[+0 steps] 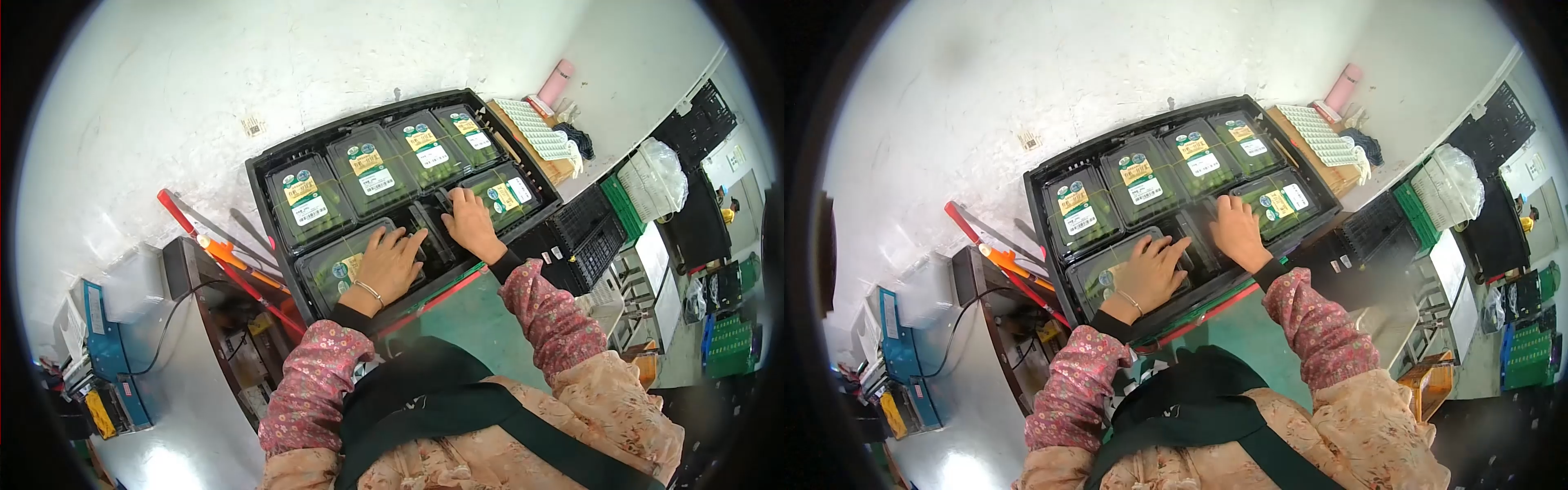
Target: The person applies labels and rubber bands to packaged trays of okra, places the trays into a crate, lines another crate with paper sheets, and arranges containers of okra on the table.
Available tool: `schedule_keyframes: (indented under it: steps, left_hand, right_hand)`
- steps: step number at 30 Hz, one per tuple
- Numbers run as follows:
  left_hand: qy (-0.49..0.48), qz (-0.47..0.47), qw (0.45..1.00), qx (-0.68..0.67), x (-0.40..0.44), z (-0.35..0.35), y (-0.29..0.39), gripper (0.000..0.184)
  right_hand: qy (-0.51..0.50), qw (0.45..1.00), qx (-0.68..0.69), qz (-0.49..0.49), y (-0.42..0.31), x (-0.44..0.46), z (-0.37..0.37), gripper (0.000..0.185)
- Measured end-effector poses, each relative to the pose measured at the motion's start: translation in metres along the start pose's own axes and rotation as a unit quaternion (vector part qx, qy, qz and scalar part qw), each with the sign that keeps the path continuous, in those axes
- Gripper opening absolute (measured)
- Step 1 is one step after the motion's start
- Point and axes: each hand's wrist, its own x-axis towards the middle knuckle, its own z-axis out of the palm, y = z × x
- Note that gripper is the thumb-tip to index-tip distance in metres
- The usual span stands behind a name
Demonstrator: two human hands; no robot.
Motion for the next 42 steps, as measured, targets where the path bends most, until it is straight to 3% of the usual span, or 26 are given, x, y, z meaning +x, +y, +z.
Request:
schedule_keyframes:
  steps: [2,5,9,12,14,15,16,18,20,22,24,27,29,31,38,42]
  left_hand:
    - [0.012,-0.003,1.0,-0.018,0.0,-0.006,0.001,0.058]
    - [0.046,-0.028,0.995,-0.088,-0.002,-0.026,0.008,0.055]
    - [0.134,-0.078,0.979,-0.134,-0.026,-0.076,0.011,0.041]
    - [0.251,-0.234,0.939,-0.032,-0.058,-0.093,-0.007,0.032]
    - [0.314,-0.377,0.87,-0.049,-0.088,-0.077,-0.036,0.028]
    - [0.329,-0.433,0.832,-0.111,-0.111,-0.06,-0.056,0.029]
    - [0.357,-0.463,0.765,-0.27,-0.118,-0.052,-0.062,0.028]
    - [0.392,-0.475,0.709,-0.346,-0.102,-0.051,-0.061,0.028]
    - [0.372,-0.489,0.704,-0.356,-0.087,-0.059,-0.06,0.028]
    - [0.348,-0.511,0.697,-0.364,-0.082,-0.06,-0.065,0.027]
    - [0.317,-0.539,0.689,-0.367,-0.088,-0.058,-0.078,0.026]
    - [0.274,-0.56,0.697,-0.354,-0.077,-0.063,-0.09,0.019]
    - [0.265,-0.599,0.664,-0.361,-0.061,-0.067,-0.082,0.016]
    - [0.252,-0.592,0.678,-0.356,-0.061,-0.068,-0.083,0.015]
    - [0.244,-0.608,0.674,-0.342,-0.055,-0.079,-0.066,0.021]
    - [0.257,-0.644,0.65,-0.31,-0.04,-0.091,-0.024,0.043]
  right_hand:
    - [-0.042,0.999,-0.007,0.02,-0.005,0.0,-0.008,0.033]
    - [-0.014,0.998,-0.057,-0.004,0.006,-0.005,-0.002,0.041]
    - [0.109,0.989,0.065,-0.081,0.037,-0.002,-0.024,0.05]
    - [0.213,0.976,0.027,-0.047,0.1,0.039,-0.047,0.029]
    - [0.233,0.972,0.035,0.008,0.163,0.077,-0.034,0.025]
    - [0.188,0.98,0.025,0.057,0.179,0.093,-0.034,0.027]
    - [0.127,0.978,0.13,0.099,0.206,0.113,-0.02,0.031]
    - [0.119,0.975,0.167,0.09,0.231,0.14,0.005,0.034]
    - [0.052,0.987,0.106,0.106,0.238,0.153,0.011,0.035]
    - [0.011,0.986,0.147,0.08,0.255,0.161,0.018,0.034]
    - [-0.181,0.884,0.361,0.235,0.239,0.164,-0.012,0.027]
    - [-0.214,0.806,0.494,0.245,0.239,0.167,-0.019,0.019]
    - [-0.252,0.791,0.507,0.229,0.25,0.169,-0.011,0.017]
    - [-0.262,0.778,0.523,0.23,0.25,0.168,-0.013,0.016]
    - [-0.263,0.776,0.523,0.235,0.271,0.169,0.009,0.021]
    - [-0.24,0.809,0.491,0.217,0.263,0.168,0.016,0.027]
